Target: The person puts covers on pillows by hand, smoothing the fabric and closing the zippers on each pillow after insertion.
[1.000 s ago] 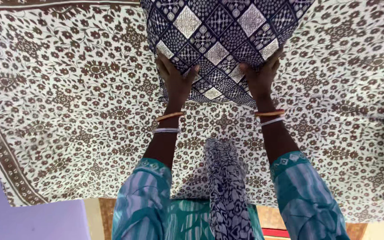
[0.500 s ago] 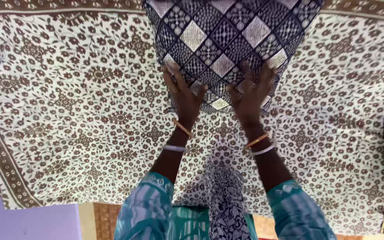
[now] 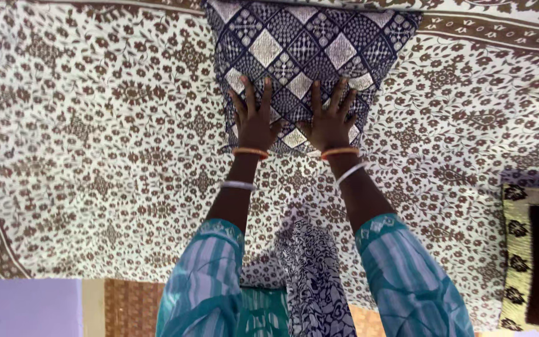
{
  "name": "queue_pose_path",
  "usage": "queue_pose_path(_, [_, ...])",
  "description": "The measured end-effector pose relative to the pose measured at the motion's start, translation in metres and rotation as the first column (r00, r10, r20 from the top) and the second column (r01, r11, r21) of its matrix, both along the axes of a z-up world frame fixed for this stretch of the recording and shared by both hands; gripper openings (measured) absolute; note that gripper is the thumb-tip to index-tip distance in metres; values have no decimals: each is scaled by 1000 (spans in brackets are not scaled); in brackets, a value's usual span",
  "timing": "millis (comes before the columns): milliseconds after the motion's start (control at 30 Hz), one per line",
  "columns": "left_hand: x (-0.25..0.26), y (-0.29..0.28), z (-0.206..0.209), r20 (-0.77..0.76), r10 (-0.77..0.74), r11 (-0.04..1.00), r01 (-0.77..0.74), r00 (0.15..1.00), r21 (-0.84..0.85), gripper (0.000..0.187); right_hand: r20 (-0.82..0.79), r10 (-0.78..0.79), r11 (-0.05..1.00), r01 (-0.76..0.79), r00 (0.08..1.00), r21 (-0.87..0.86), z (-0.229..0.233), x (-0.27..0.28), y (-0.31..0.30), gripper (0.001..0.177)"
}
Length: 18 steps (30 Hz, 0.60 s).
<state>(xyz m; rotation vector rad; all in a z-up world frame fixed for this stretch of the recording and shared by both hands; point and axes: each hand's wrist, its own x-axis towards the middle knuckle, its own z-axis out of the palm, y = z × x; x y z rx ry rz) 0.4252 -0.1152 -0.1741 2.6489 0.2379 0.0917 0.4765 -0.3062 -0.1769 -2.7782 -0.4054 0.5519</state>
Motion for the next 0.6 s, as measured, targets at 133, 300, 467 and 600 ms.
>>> queue_pose_path(133, [-9, -12, 39, -267, 124, 987, -92, 956, 131, 104, -3, 86, 996, -86, 996, -29, 0, 1, -28, 110])
queue_pose_path(300, [-73, -39, 71, -213, 79, 996, -67, 974, 64, 100, 344, 209, 954, -269, 915, 136, 5, -58, -35, 106])
queue_pose_path(467, [-219, -29, 81, -99, 202, 979, -200, 974, 22, 97, 505, 173, 786, -427, 845, 446, 53, -212, 22, 87])
queue_pose_path(600, [-388, 6, 100, -184, 386, 908, -408, 904, -97, 94, 380, 413, 690, -556, 828, 464, 106, -351, 65, 79])
